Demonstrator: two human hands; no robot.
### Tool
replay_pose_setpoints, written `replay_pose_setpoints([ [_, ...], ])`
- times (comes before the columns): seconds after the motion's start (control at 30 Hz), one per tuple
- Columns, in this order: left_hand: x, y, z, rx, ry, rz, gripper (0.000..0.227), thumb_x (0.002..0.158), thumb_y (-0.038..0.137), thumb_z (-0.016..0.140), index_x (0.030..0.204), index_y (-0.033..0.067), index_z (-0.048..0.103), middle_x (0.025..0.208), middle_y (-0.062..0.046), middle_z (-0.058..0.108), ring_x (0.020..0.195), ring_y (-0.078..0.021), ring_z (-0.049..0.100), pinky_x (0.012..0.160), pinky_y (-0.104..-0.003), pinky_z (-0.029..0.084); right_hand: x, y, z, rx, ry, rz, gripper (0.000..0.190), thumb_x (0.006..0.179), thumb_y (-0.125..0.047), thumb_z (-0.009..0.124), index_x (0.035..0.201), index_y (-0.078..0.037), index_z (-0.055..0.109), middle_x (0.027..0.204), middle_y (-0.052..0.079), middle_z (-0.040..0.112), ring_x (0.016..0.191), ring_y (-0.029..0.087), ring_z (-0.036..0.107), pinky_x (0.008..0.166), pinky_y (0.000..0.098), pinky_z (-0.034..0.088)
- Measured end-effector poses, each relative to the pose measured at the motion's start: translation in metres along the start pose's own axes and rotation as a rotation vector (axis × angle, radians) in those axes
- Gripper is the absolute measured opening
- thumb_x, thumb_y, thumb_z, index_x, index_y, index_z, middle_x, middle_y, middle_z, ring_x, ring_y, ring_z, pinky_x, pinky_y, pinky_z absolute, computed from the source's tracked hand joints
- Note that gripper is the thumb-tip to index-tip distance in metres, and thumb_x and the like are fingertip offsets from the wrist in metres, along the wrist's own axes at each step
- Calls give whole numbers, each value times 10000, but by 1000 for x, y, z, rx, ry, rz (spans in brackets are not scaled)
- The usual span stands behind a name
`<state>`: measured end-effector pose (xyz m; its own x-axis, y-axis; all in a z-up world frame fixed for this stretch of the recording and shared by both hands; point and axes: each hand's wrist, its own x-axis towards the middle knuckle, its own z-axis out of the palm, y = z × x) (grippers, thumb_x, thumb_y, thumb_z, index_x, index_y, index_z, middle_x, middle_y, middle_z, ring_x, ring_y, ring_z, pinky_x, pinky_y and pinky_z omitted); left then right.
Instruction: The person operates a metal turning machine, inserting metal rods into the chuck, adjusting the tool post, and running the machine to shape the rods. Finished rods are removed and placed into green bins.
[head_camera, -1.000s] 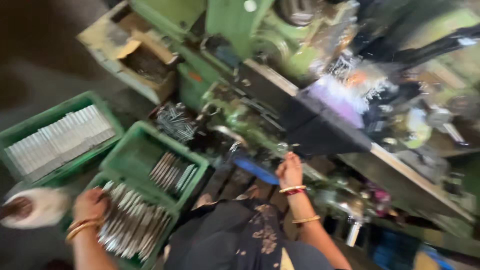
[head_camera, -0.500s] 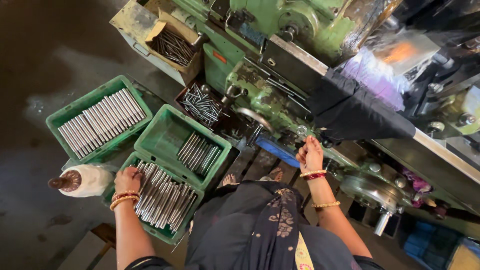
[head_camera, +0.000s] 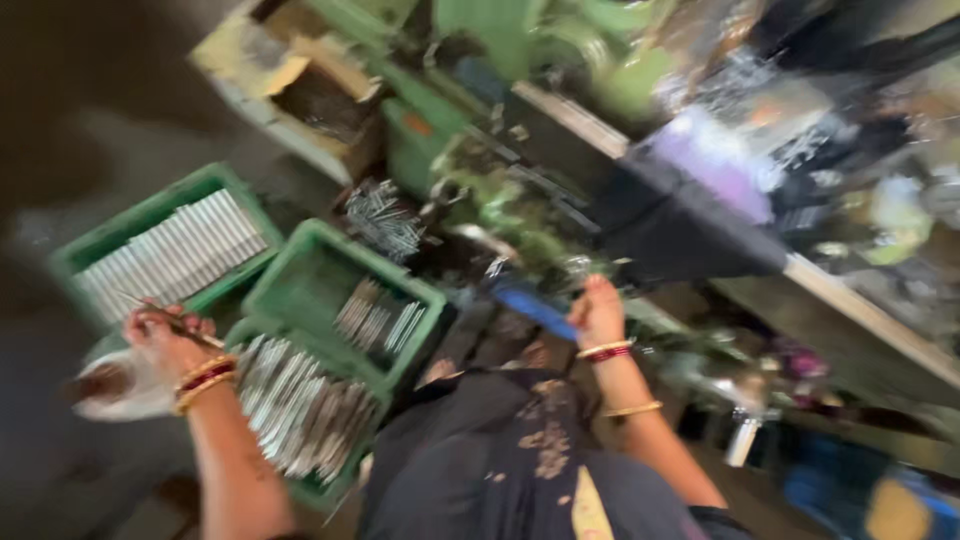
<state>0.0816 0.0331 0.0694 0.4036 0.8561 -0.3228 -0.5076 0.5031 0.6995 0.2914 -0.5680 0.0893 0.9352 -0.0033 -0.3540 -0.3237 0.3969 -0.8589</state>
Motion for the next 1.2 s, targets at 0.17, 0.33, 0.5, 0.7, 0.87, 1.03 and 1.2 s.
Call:
replay_pose_setpoints([
  [0.17,-22,-121,83,197,-473,-509,427,1183,471,470,862,194,513,640,38,499,440,-106,433,369,-267,323,17,-1,-4,-131,36,60,241,984,-384,604,887,-164,605,502,-5,441,398,144,444,364,302,351],
  [0.33,-98,-223,145,1340,-996,437,182,945,133,689,1088,34,634,994,-186,640,862,-372,595,736,-432,495,12,21,4,29,3,187,259,1018,-391,606,915,-154,588,560,-46,404,458,99,420,398,267,335],
  [0.5,-161,-219,160,981,-1175,134,439,826,-5,714,1254,93,696,1022,-125,739,844,-158,702,736,-328,549,-5,11,-2,74,-64,193,276,1049,-389,596,908,-156,552,562,-71,334,448,67,328,390,242,274],
  [0.7,-175,-149,208,880,-1036,-94,218,853,39,790,1060,35,722,923,-113,799,776,-117,765,652,-293,617,-14,-2,-12,51,54,208,250,1018,-372,586,901,-156,537,572,-55,332,454,96,331,400,259,281],
  [0.87,-151,-147,195,324,-802,-344,271,1061,175,654,1278,23,601,813,-14,653,653,-77,562,572,-247,449,-22,15,-16,142,26,289,264,1038,-384,598,916,-157,543,588,-75,316,466,57,293,409,230,267],
  [1.03,-147,-186,179,421,-604,-580,260,1088,328,501,1247,134,568,615,41,452,478,-70,409,408,-249,337,2,2,2,132,57,294,259,1011,-383,588,885,-164,534,552,-54,310,414,99,282,360,260,233],
  [1.2,-169,-217,124,1002,-720,-705,330,1066,228,451,1370,151,552,721,27,598,542,-60,469,471,-249,415,-28,33,-5,74,9,366,230,1039,-331,576,921,-135,551,587,-44,344,448,87,320,392,259,275],
])
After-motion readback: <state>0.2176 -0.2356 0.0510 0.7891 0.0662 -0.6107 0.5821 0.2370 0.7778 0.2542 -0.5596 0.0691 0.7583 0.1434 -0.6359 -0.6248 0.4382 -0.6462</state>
